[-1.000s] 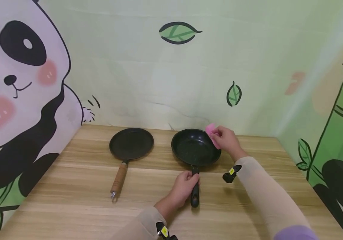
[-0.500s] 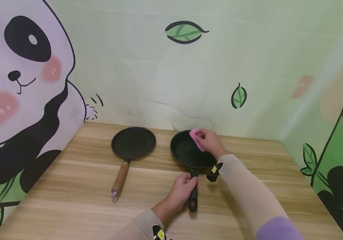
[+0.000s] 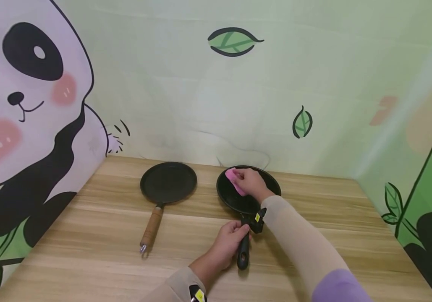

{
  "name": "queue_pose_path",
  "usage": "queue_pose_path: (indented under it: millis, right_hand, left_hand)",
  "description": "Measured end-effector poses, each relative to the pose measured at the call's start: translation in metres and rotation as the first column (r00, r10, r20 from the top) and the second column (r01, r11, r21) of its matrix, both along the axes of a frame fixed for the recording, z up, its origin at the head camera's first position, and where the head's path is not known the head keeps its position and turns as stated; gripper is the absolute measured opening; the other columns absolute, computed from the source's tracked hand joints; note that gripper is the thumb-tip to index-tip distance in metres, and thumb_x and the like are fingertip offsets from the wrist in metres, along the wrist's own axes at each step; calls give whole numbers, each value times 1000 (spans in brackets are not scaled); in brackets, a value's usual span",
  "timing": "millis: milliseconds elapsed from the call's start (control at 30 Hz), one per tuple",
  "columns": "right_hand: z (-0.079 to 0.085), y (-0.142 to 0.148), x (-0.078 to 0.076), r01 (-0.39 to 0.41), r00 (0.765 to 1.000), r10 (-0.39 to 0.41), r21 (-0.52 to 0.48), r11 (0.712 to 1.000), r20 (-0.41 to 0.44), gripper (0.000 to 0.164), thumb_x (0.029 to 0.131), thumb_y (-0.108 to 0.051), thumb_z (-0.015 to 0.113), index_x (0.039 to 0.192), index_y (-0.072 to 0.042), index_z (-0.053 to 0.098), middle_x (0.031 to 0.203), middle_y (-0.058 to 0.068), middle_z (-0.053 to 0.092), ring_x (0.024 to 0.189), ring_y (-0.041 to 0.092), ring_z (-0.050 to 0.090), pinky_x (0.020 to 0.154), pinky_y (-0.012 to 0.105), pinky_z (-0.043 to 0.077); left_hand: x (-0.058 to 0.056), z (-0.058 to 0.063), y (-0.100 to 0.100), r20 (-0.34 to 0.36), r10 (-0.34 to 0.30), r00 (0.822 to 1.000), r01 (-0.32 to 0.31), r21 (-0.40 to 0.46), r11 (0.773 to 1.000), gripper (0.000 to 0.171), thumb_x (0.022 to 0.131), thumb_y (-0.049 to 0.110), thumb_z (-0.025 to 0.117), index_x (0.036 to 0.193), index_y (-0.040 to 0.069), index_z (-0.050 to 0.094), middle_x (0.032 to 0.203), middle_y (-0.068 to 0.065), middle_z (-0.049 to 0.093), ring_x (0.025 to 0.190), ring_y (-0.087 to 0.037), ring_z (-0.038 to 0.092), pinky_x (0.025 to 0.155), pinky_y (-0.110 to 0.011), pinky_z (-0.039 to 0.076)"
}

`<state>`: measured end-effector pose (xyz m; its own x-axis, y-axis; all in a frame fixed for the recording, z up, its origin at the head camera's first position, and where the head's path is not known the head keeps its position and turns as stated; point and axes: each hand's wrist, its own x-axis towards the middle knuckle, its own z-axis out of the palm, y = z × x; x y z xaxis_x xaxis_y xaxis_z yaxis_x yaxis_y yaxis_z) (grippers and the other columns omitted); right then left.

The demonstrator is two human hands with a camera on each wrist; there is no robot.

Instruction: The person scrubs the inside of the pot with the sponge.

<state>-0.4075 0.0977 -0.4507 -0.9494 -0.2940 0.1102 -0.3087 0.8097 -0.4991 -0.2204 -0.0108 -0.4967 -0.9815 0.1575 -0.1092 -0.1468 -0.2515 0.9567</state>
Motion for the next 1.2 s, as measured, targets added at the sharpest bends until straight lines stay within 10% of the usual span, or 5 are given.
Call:
queue_pose_path:
  millis: [367, 600, 900, 1200]
  right_hand:
    - [-5, -10, 6, -166, 986, 164, 105, 980, 26, 42, 98, -33, 66, 136, -15, 64, 99, 10, 75, 72, 19, 54, 71, 32, 44]
    - [3, -7, 24, -336, 941, 326, 141, 931, 91, 36, 99, -24, 64, 132, -11, 67, 59, 0, 55, 49, 10, 37, 53, 27, 34]
    - [4, 12, 42, -508, 861, 500, 98, 856, 96, 28, 99, -19, 64, 122, -5, 72, 81, -7, 69, 67, 6, 57, 68, 24, 47]
    - [2, 3, 37, -385, 921, 379, 68, 920, 85, 32, 99, -18, 63, 129, -9, 69, 68, -4, 60, 53, 8, 43, 58, 25, 40]
  left_hand:
    - [-1, 0, -1, 18, 0, 1000, -1, 40, 999, 16, 102, 15, 57, 93, 2, 55, 75, -4, 62, 62, -10, 58, 53, -21, 48]
    - [-2, 2, -2, 36, -5, 999, 3, 41, 999, 16, 103, 15, 56, 92, 3, 54, 76, -2, 60, 65, -11, 56, 58, -21, 48]
    - [-2, 0, -1, 48, -23, 999, 22, 15, 1000, 18, 104, 19, 54, 101, 1, 53, 79, -3, 60, 62, -13, 56, 49, -23, 46]
    - [0, -3, 4, -5, 6, 1000, -6, 18, 1000, 18, 103, 16, 53, 105, -2, 52, 78, -4, 57, 58, -14, 54, 49, -26, 49]
